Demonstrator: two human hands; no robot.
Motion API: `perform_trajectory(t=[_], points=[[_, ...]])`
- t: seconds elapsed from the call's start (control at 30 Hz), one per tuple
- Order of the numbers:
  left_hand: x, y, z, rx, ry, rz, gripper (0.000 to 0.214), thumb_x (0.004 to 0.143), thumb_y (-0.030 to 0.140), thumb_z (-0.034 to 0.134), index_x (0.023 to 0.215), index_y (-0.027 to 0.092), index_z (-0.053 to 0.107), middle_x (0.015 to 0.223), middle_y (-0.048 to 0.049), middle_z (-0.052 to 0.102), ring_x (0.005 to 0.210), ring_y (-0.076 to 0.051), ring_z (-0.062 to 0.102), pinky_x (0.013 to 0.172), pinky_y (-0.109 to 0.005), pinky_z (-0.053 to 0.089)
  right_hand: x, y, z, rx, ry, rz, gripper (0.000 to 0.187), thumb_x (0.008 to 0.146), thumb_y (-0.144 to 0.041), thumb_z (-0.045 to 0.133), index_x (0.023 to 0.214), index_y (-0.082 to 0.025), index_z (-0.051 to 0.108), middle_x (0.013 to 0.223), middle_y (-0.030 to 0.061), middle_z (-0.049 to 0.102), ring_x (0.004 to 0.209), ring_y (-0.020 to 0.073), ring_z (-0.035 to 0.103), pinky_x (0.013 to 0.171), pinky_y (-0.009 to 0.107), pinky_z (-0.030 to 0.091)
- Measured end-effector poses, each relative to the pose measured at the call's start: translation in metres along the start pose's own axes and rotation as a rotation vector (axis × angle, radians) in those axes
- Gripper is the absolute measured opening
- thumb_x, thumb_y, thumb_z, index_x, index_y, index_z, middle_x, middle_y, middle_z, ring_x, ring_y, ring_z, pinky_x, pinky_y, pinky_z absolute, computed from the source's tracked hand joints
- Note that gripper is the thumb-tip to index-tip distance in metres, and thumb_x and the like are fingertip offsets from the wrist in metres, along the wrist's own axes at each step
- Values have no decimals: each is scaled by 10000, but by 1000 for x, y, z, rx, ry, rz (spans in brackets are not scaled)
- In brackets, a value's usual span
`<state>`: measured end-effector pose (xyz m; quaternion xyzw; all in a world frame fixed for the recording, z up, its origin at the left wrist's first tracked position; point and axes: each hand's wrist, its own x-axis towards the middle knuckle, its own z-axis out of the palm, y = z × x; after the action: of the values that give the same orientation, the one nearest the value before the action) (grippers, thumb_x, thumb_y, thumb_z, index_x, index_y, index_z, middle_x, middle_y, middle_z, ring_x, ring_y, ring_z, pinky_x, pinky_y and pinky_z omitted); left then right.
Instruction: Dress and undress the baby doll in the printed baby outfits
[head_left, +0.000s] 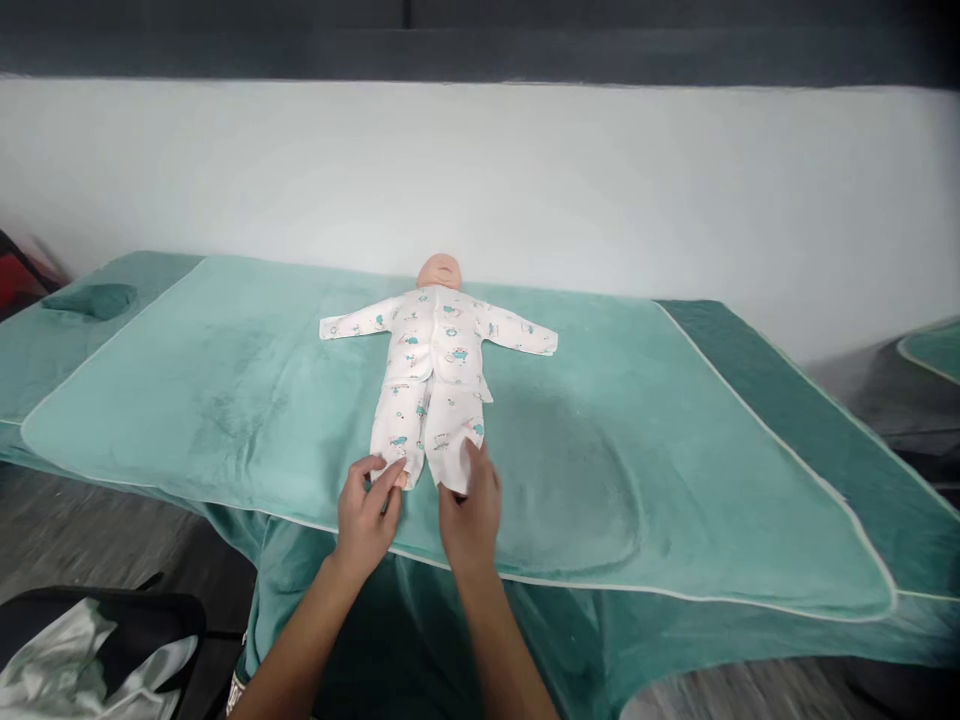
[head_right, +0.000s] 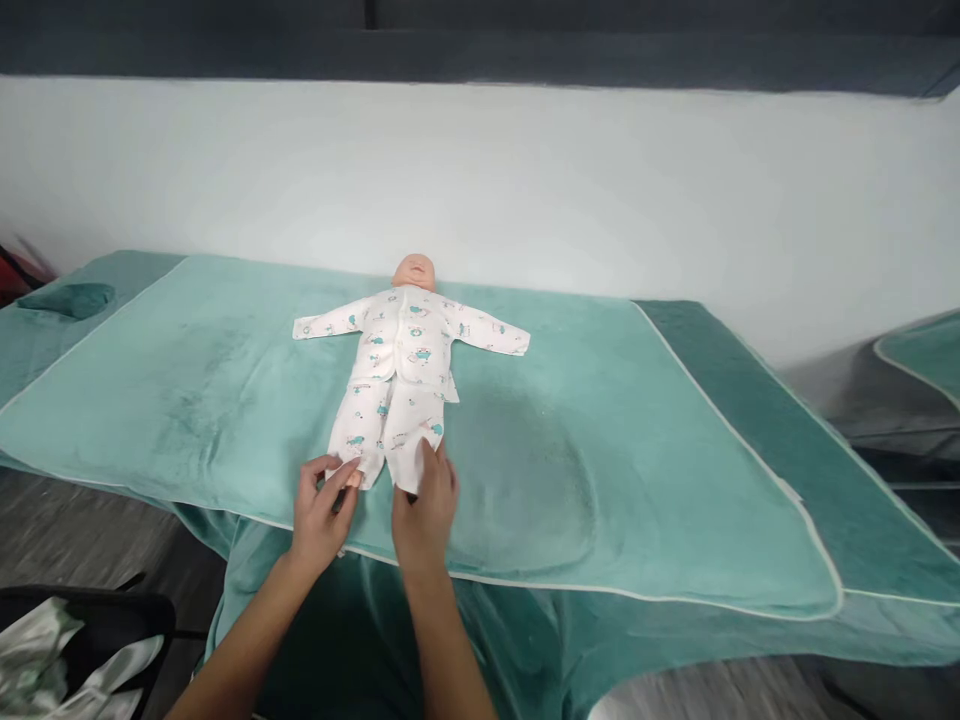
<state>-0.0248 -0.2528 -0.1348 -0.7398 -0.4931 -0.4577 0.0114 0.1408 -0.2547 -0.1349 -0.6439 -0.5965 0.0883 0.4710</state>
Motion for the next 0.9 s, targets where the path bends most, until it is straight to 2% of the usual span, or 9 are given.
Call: perform_trajectory(t=[0.13,0.2,0.33,0.47,0.6,0.73,0.83,0.9], points=[[-2,-6,-4,71,-32,-1,470,923,89,576,1353,271,624,1147,-101,517,1047,-205,586,826,-320,554,3,18,-16,-96,-25,-192,611,999,-133,464,1574,-272,312,1552,169,486,1495,324,391,1107,601,430],[-3,-7,-3,91,-34,-10,448,921,80,580,1326,264,632,1142,-98,509,1029,-200,582,809,-314,549,3,24,-18,-116,-44,-235,646,1009,-105,435,1604,-277,253,1556,176,480,1502,321,382,1091,596,450],[-6,-3,-1,68,-27,-39,411,930,97,594,1310,254,613,1141,-97,509,1029,-196,588,816,-316,548,2,27,-17,-110,-62,-228,675,1011,-103,444,1618,-301,224,1576,171,453,1498,327,388,1062,596,479],[-7,1,-1,40,-69,-52,389,945,186,625,1327,259,600,1165,-105,524,1072,-208,599,842,-321,555,2,24,-20,-69,-82,-222,697,1006,-107,452,1621,-329,212,1592,151,434,1497,326,386,1069,602,471],[-2,3,-12,-38,-83,-80,338,963,249,612,1301,245,607,1155,-101,557,1070,-209,617,876,-337,559,-2,22,-37,73,-200,-173,662,997,-174,498,1596,-351,282,1643,108,355,1489,318,389,1115,612,435],[17,1,-36,-195,-119,-115,161,995,210,526,1085,218,659,994,-56,644,906,-169,639,787,-296,524,0,28,-66,390,-351,-4,565,985,-271,570,1523,-358,418,1677,52,292,1544,288,292,1223,566,334],[49,-10,-41,-291,-85,-257,210,1013,264,493,900,204,659,820,-24,632,769,-152,596,729,-288,473,26,35,-77,570,-249,103,464,958,-329,621,1413,-351,532,1632,42,375,1518,279,339,1219,542,339],[80,-24,-30,-374,-43,-414,276,1016,356,489,861,205,660,846,-34,646,810,-163,602,767,-294,472,60,38,-71,622,-137,145,423,930,-367,653,1344,-334,572,1583,49,440,1468,271,410,1189,520,377]])
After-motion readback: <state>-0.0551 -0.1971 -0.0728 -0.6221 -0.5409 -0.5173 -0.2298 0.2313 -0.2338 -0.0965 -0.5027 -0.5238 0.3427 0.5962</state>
